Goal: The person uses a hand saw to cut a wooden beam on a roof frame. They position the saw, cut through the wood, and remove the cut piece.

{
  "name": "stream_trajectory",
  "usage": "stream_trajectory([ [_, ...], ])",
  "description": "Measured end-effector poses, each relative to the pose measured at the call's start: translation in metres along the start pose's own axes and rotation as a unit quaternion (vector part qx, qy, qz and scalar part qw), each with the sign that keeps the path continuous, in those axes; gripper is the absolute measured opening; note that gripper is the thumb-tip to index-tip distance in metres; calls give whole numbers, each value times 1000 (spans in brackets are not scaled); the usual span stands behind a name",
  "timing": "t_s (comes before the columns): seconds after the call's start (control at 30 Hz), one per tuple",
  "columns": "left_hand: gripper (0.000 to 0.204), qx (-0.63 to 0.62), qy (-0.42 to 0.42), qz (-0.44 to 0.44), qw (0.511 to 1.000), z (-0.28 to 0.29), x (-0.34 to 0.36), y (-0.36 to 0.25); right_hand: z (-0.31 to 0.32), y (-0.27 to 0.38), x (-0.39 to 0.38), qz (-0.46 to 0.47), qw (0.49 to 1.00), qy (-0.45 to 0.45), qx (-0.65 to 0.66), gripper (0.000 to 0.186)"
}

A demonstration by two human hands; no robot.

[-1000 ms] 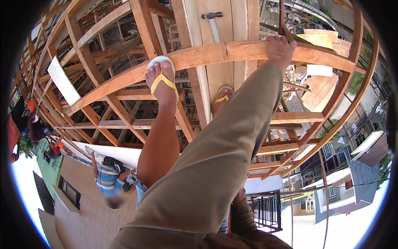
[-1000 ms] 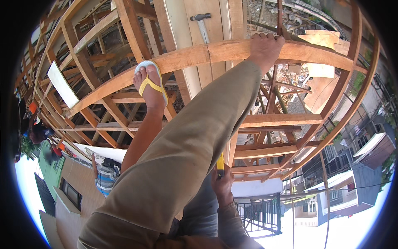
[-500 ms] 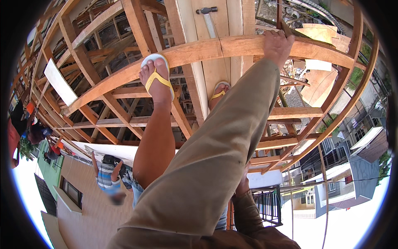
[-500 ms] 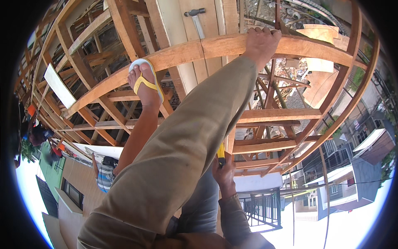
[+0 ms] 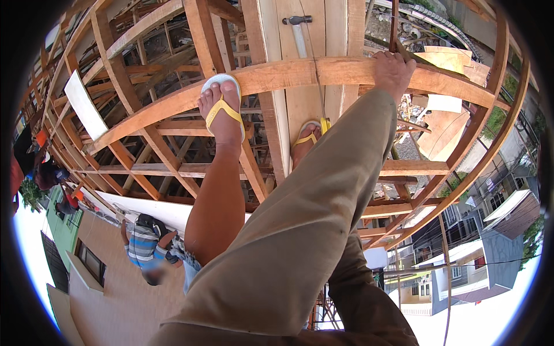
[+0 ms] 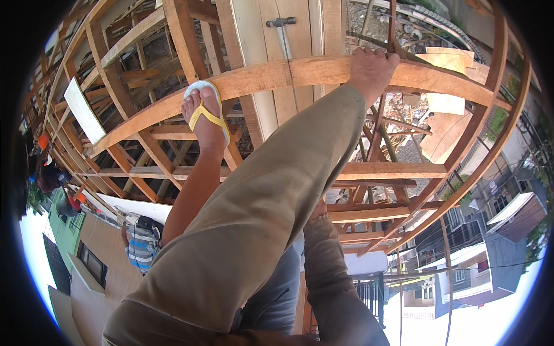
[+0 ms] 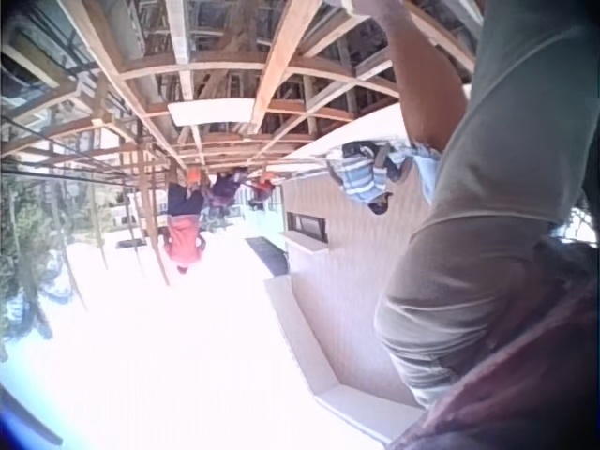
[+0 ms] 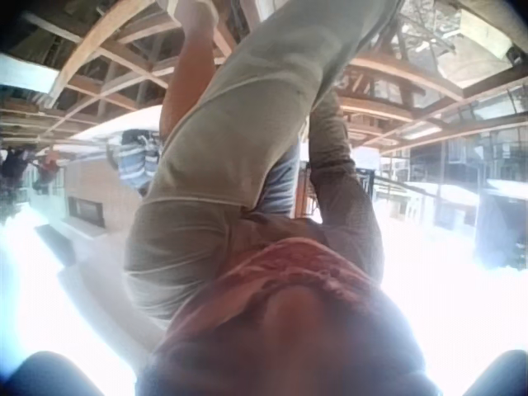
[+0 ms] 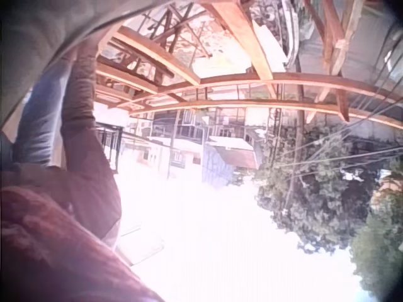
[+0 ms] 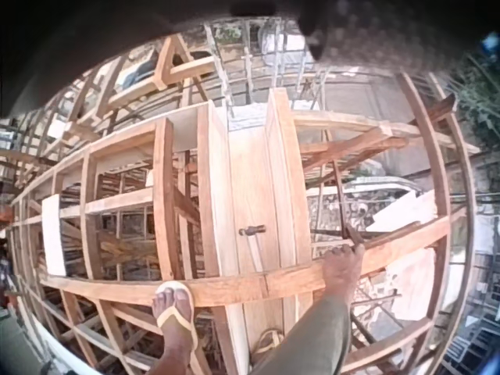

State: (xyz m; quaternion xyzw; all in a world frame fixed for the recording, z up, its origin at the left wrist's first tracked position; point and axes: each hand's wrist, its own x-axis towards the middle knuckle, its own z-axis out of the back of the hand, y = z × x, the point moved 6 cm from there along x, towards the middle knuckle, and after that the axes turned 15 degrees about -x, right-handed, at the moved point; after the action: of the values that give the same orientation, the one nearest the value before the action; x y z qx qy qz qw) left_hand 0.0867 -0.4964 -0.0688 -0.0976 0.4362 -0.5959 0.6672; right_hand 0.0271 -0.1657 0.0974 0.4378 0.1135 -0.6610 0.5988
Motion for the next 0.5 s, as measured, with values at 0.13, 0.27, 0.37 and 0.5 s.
stream_trajectory([
  [0.13, 26, -28, -26, -26, 999, 8, -2, 16, -6, 24, 64, 38, 999, 6, 12, 34],
  [0.27, 23, -16, -28, 38, 999, -12, 7, 25, 5, -28, -52, 23, 999, -29, -28, 35],
  [0.37, 32, 6, -14, 26, 1000, -14, 2, 18, -8, -29, -8, 20, 999, 4, -32, 34],
  [0.5, 40, -19, 30, -24, 999, 13, -2, 11, -15, 21, 84, 37, 999, -9, 16, 34],
])
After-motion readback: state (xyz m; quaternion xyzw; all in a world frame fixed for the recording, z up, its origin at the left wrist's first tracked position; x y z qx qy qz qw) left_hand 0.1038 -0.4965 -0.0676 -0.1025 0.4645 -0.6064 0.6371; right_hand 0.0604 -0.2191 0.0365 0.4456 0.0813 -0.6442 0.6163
